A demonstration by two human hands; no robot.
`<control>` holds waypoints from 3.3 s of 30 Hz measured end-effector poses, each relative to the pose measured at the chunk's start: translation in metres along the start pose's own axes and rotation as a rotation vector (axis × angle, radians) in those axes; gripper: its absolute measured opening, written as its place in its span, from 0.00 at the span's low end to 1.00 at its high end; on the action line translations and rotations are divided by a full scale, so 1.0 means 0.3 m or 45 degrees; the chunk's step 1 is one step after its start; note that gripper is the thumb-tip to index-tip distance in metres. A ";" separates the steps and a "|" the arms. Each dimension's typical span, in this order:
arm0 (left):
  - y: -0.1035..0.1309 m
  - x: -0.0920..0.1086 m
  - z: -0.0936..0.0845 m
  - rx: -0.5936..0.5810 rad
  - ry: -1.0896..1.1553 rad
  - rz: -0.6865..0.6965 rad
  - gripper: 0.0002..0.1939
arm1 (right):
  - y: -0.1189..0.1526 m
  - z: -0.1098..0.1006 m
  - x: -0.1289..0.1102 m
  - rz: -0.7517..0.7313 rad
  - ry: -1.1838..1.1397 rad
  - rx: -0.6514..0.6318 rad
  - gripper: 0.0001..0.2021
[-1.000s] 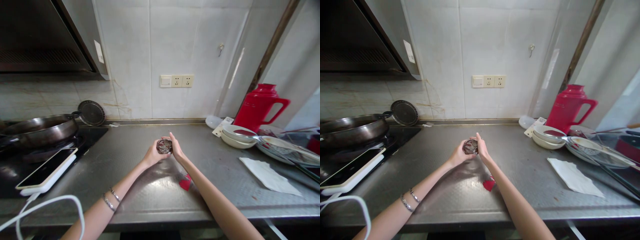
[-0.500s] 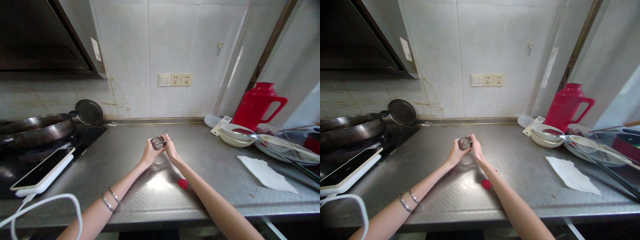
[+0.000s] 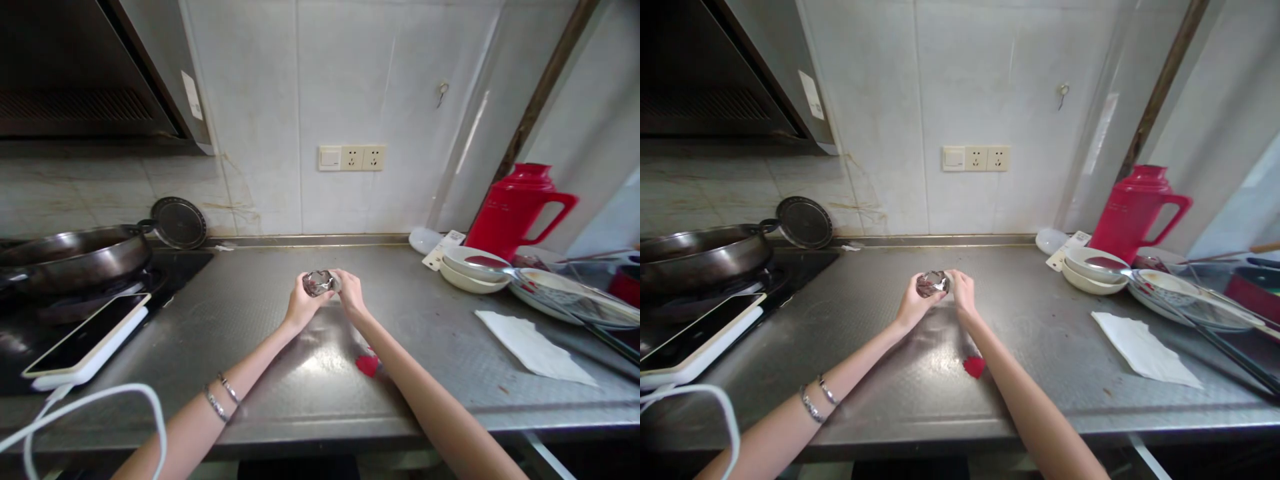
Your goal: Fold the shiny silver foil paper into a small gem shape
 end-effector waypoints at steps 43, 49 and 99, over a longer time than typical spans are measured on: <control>0.068 0.066 0.040 -0.312 0.069 0.143 0.38 | 0.063 0.042 -0.086 0.384 -0.233 -0.345 0.17; 0.065 0.080 0.033 -0.315 0.075 0.138 0.37 | 0.067 0.047 -0.098 0.352 -0.231 -0.471 0.23; 0.046 0.044 0.039 -0.232 0.132 0.089 0.35 | 0.034 0.036 -0.075 0.061 -0.064 -0.237 0.36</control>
Point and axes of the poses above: each hand's wrist, its own y-axis away from the middle knuckle, its own z-axis out of the palm, x = y × z, the point moved 4 cm from there along -y, towards the middle knuckle, and after that the axes turned 1 degree about -y, right-handed, at the moved point
